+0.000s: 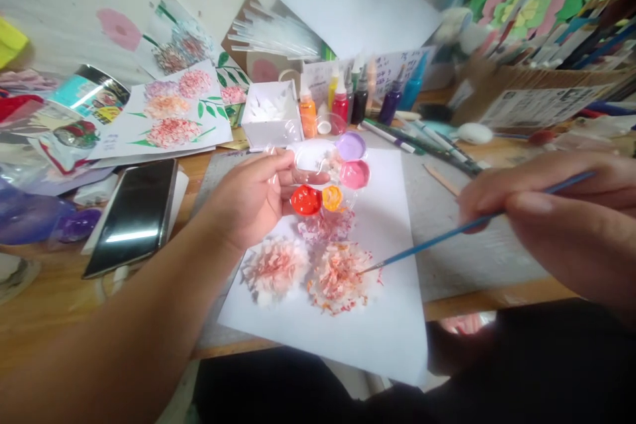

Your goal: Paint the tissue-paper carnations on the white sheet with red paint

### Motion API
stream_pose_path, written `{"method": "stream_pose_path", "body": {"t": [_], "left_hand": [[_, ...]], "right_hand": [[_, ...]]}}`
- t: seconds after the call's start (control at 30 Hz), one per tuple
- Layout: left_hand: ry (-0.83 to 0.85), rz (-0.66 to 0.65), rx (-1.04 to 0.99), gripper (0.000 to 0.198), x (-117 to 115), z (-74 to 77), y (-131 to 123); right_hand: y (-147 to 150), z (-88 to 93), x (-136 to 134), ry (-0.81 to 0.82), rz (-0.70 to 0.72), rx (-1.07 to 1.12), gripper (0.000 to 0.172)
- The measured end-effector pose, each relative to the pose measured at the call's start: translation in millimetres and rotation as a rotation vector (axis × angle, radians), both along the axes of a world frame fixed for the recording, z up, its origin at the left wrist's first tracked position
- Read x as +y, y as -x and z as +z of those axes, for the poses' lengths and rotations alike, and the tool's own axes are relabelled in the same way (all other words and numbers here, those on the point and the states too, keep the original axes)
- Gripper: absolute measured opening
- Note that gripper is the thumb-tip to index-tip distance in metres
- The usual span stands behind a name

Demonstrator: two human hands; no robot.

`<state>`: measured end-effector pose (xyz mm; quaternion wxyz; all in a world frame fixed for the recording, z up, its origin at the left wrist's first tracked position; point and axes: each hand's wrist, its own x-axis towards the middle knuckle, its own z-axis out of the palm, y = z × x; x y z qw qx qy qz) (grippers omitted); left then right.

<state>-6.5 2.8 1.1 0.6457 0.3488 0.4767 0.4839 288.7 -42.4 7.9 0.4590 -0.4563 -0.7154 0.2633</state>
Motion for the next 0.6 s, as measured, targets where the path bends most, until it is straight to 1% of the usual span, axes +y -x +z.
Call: {"method": "stream_pose_path", "body": {"t": [0.1, 0.3, 0.5, 0.6], "left_hand": [[0.005, -0.003, 0.004, 0.009, 0.9, -0.6, -0.4], [0.003, 0.007, 0.012, 0.009, 1.6, -1.5, -0.7], [0.01, 0.052, 0.009, 0.008, 0.5, 0.3, -3.1], [0.003, 0.044, -0.001, 0.007, 0.9, -0.5, -2.2]], "right_hand": [[1.9, -0.7, -3.9, 0.016, 0.021, -0.064, 0.007], [2.4, 1.6, -2.7, 0.059, 0.011, 0.06, 0.013], [9.1, 5.6, -4.3, 0.027, 0.03, -0.015, 0.01], [8.3, 4.2, -3.4, 0.047, 0.055, 0.043, 0.01]]}}
